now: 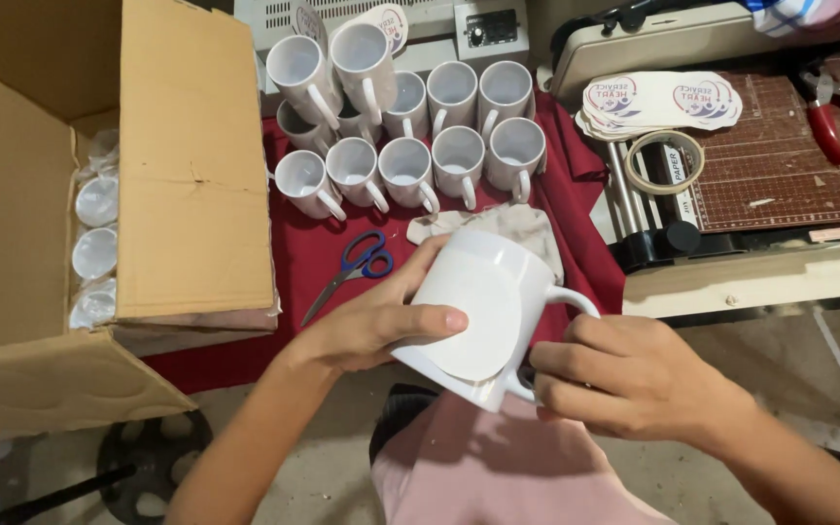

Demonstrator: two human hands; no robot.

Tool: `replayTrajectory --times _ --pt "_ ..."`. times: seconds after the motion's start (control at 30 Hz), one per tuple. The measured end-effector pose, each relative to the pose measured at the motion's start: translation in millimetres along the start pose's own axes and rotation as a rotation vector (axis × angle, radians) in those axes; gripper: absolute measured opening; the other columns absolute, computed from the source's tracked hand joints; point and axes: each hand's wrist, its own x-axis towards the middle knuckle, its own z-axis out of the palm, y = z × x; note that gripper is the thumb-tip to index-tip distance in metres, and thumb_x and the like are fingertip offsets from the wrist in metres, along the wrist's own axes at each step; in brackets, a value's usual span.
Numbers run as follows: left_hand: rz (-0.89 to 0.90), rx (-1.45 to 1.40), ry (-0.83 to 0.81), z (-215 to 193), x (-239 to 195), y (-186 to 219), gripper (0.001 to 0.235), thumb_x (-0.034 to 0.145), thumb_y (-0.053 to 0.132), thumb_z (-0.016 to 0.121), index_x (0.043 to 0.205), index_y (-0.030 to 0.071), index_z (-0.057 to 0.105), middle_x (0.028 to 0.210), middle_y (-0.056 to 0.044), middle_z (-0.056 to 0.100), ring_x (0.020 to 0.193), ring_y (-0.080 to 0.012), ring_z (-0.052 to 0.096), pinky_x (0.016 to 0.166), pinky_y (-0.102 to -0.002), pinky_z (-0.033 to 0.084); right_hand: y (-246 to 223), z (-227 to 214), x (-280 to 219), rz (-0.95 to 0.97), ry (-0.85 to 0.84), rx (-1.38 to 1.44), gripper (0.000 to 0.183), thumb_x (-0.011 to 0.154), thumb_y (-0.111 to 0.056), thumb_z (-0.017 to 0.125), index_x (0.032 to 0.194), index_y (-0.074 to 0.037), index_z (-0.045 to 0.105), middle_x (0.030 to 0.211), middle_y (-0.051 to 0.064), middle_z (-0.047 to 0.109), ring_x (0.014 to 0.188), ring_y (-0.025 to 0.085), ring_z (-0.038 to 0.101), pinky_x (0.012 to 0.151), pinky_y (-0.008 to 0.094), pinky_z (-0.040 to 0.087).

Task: Wrapping sublimation paper templates around white mugs and organizing them into a divided box.

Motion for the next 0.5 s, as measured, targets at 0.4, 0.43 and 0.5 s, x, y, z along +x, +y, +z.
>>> replayTrajectory --times 0.4,0.43,0.5 --pt "0.346 -0.064 0.055 8.2 2.8 -24.3 0.135 0.070 0.039 0.089 0.171 0.009 0.005 0.153 -0.018 0.041 0.146 -0.0299 0.043 0.124 -0.042 0.033 -10.3 -59.3 42.3 0.223 0.065 0.215 0.044 0.077 -0.036 0.074 0.114 -0.014 0.068 0.117 0.012 0.061 0.109 0.029 0.062 0.091 0.045 0.052" --pt "0.343 -0.067 0.057 9.2 3.8 -24.6 0.135 0.070 0.039 0.089 0.171 0.009 0.005 0.153 -0.018 0.041 0.146 -0.0299 0.043 0.124 -0.042 0.033 -9.1 -61.6 46.6 0.225 0.063 0.220 0.044 0.077 -0.036 0.074 0.114 -0.014 0.068 0.117 0.012 0.061 0.109 0.029 0.062 0.091 0.045 0.052" --pt "0.309 -0.119 0.001 10.8 5.4 -25.1 0.138 0.068 0.040 0.089 0.169 0.011 0.001 0.153 -0.021 0.040 0.144 -0.0327 0.044 0.122 -0.046 0.034 -7.5 -65.7 55.5 0.339 -0.091 0.195 0.028 0.085 -0.021 0.075 0.113 -0.017 0.074 0.108 0.000 0.067 0.099 0.021 0.063 0.083 0.037 0.051"
